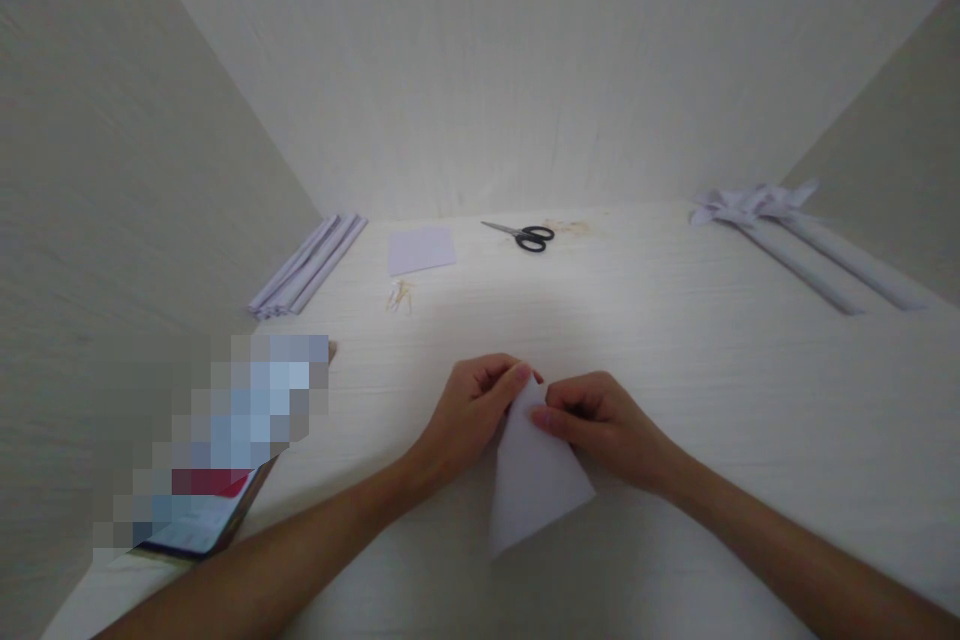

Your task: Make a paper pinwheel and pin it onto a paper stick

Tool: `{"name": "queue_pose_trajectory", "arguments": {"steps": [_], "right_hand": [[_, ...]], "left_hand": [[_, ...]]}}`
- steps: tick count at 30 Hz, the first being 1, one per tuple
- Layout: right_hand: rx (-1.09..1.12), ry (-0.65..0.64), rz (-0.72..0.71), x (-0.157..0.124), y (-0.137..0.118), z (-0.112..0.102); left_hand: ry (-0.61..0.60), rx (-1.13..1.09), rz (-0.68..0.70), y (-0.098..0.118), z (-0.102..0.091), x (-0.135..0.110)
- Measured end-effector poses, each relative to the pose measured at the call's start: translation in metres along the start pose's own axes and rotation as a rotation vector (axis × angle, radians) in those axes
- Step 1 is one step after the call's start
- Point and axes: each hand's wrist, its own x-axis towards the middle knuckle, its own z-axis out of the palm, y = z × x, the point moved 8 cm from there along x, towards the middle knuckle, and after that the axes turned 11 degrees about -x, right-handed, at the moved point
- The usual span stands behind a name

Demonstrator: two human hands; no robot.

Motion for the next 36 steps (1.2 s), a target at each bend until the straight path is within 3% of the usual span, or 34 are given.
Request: {"name": "queue_pose_trajectory", "arguments": {"steps": [6,14,23,28,36], "right_hand": [[0.017,0.008,0.019,0.000,0.005,-0.002],[0.072,-0.060,0.006,-0.002,0.001,0.001],[0.017,0.060,0.006,-0.001,-0.005,-0.005],[-0.165,0.229,-0.030,-0.003,-0.008,-0.018],[-0.116,0.378,-0.007,-0.004,-0.002,-0.037]], "left_hand": [[-0.001,-0.142,-0.047,-0.003,0.001,-0.003],[-0.033,-0.115,-0.084,-0.003,0.005,-0.008],[-0.183,-0.074,-0.111,-0.005,0.021,-0.014],[-0.175,-0.063,-0.110,-0.006,0.021,-0.010],[-0.139,0.016,-0.165,-0.008,0.017,-0.010]]}}
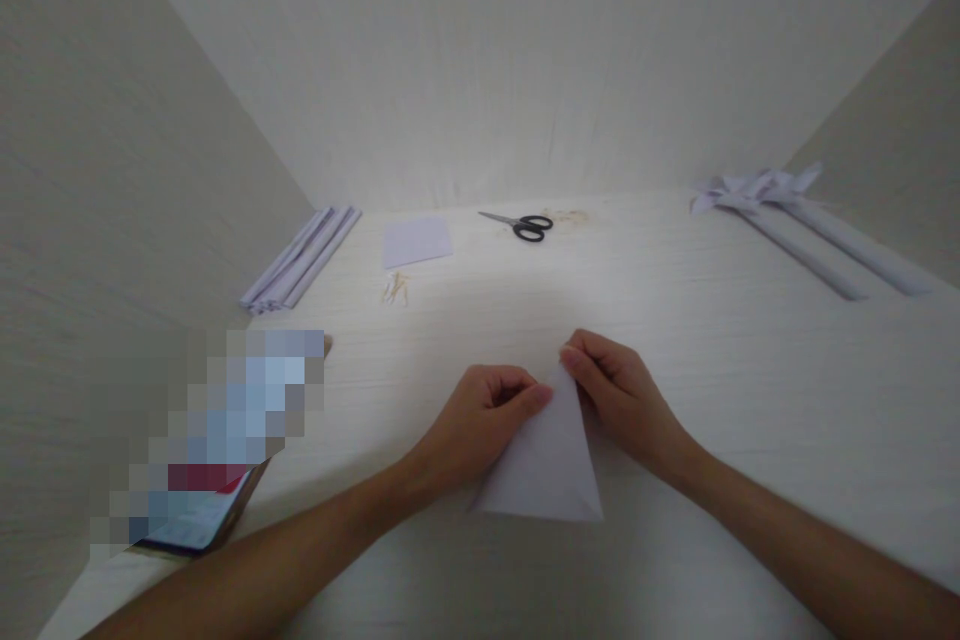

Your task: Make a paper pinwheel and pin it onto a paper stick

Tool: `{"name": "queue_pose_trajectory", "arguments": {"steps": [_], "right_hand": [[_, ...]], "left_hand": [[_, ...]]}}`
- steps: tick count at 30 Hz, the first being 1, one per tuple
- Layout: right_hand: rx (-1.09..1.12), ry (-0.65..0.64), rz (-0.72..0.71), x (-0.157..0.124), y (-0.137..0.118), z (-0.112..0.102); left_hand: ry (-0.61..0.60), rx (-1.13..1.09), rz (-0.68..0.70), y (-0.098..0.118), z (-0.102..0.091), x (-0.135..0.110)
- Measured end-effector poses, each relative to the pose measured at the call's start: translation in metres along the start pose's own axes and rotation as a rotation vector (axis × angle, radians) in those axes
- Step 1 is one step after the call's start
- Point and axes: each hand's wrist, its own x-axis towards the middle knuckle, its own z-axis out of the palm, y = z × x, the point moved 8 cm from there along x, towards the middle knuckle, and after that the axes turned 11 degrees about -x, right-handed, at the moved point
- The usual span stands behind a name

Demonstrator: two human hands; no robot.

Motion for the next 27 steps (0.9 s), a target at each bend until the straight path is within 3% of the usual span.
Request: {"name": "queue_pose_trajectory", "arguments": {"steps": [5,10,20,24,27], "right_hand": [[0.066,0.150,0.030,0.004,0.010,-0.018],[0.086,0.264,0.045,0.007,0.019,-0.034],[0.150,0.197,0.066,0.014,0.033,-0.033],[0.155,0.245,0.071,0.013,0.034,-0.037],[0.160,0.289,0.074,0.012,0.034,-0.041]], "left_hand": [[0.030,0.038,-0.019,0.000,-0.003,-0.001],[-0.003,-0.063,-0.059,-0.004,0.000,-0.001],[-0.168,0.102,-0.085,-0.007,-0.004,0.002],[-0.136,0.112,-0.123,-0.007,-0.015,0.007],[-0.035,0.069,-0.141,-0.005,-0.029,0.011]]}}
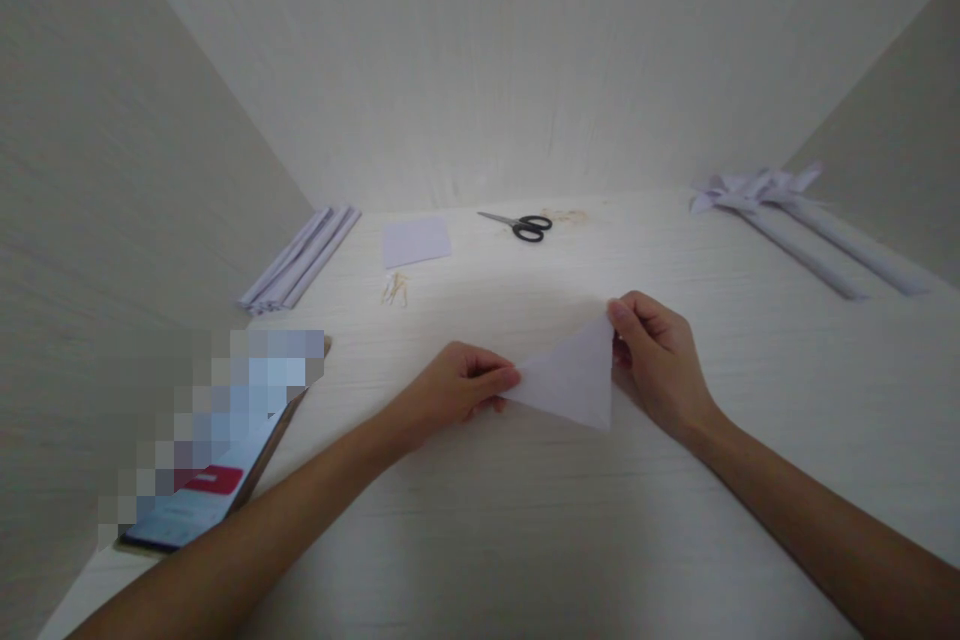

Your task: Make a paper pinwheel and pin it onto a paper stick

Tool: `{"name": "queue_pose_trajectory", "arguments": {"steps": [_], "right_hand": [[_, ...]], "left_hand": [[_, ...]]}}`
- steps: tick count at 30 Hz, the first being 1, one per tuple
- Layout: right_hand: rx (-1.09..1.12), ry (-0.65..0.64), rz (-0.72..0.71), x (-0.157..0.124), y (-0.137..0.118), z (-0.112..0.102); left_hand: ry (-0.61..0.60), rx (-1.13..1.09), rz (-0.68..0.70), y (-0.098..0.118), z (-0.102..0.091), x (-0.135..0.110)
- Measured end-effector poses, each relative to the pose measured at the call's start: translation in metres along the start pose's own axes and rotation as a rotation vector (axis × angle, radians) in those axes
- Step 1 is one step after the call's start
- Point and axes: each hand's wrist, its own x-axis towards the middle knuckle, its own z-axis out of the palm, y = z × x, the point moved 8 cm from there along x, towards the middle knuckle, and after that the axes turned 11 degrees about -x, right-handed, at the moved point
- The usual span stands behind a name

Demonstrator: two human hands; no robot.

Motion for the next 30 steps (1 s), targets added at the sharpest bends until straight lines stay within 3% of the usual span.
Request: {"name": "queue_pose_trajectory", "arguments": {"steps": [4,12,21,30], "right_hand": [[0.007,0.007,0.015,0.000,-0.001,0.000],[-0.009,-0.104,0.021,0.001,0.000,0.009],[0.102,-0.140,0.093,0.002,0.005,0.011],[0.072,-0.095,0.013,0.001,-0.002,0.006]], "left_hand": [[0.192,-0.122,0.060,0.006,-0.022,0.002],[0.404,-0.494,0.284,0.009,-0.047,0.002],[0.482,-0.467,0.453,0.015,-0.055,-0.006],[0.448,-0.566,0.433,0.013,-0.053,-0.003]]}}
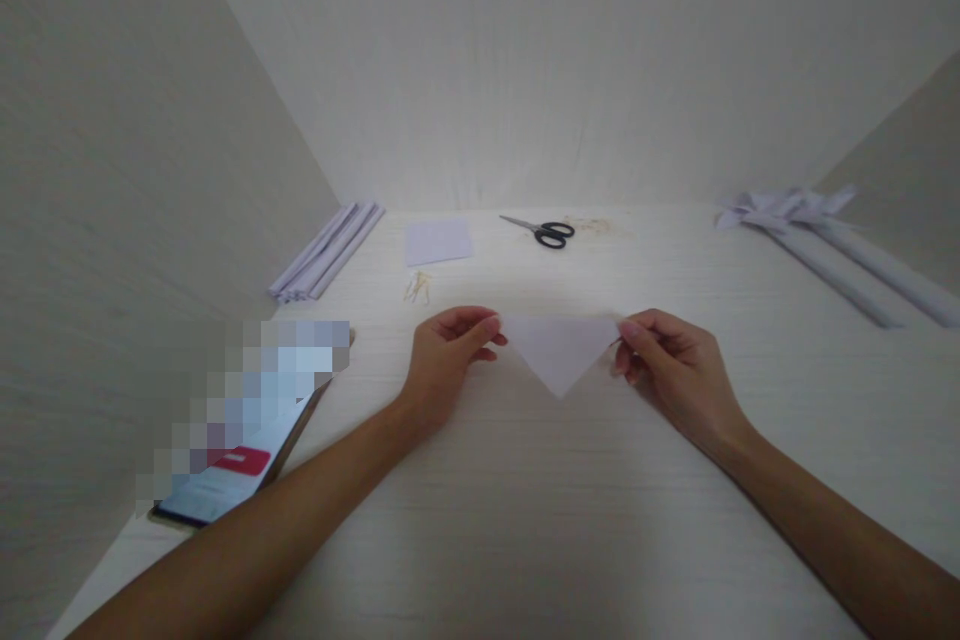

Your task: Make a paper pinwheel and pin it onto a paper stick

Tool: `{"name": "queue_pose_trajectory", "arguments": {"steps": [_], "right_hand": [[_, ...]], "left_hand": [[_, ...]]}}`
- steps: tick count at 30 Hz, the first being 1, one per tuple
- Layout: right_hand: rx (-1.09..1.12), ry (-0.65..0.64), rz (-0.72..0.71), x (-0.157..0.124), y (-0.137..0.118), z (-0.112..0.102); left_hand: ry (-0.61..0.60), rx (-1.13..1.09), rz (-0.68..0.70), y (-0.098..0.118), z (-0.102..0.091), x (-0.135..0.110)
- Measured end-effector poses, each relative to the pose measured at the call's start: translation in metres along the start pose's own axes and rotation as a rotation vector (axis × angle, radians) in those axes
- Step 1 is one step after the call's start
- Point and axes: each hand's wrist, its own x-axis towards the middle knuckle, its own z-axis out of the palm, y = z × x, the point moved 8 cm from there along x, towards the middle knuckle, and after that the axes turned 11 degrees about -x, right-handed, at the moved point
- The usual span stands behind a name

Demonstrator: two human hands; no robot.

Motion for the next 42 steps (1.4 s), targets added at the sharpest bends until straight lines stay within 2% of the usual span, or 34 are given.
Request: {"name": "queue_pose_trajectory", "arguments": {"steps": [5,8,10,16,19,24,32,37,42], "right_hand": [[-0.058,0.136,-0.058,-0.002,-0.008,-0.010],[0.035,0.182,-0.058,-0.003,-0.009,-0.013],[0.116,0.189,-0.044,-0.003,-0.008,-0.012],[0.245,0.200,-0.014,-0.002,-0.008,-0.010],[0.258,0.209,-0.010,-0.002,-0.007,-0.011],[0.209,0.219,-0.027,-0.002,-0.005,-0.014],[0.067,0.207,-0.165,-0.003,-0.013,-0.018],[-0.006,0.215,-0.221,-0.008,-0.020,-0.018],[-0.053,0.215,-0.193,-0.009,-0.024,-0.016]], "left_hand": [[-0.010,-0.043,-0.018,0.000,0.002,-0.001],[-0.040,-0.093,-0.079,-0.002,0.009,-0.003],[-0.043,-0.093,-0.072,0.000,0.011,-0.005],[-0.050,0.071,0.169,0.027,0.015,-0.009],[-0.058,0.195,0.214,0.035,0.017,-0.011],[-0.027,0.284,0.187,0.039,0.014,-0.007],[-0.093,0.352,0.004,0.031,0.012,0.002],[-0.092,0.398,0.004,0.035,0.012,0.002],[-0.068,0.425,0.044,0.037,0.010,0.003]]}}
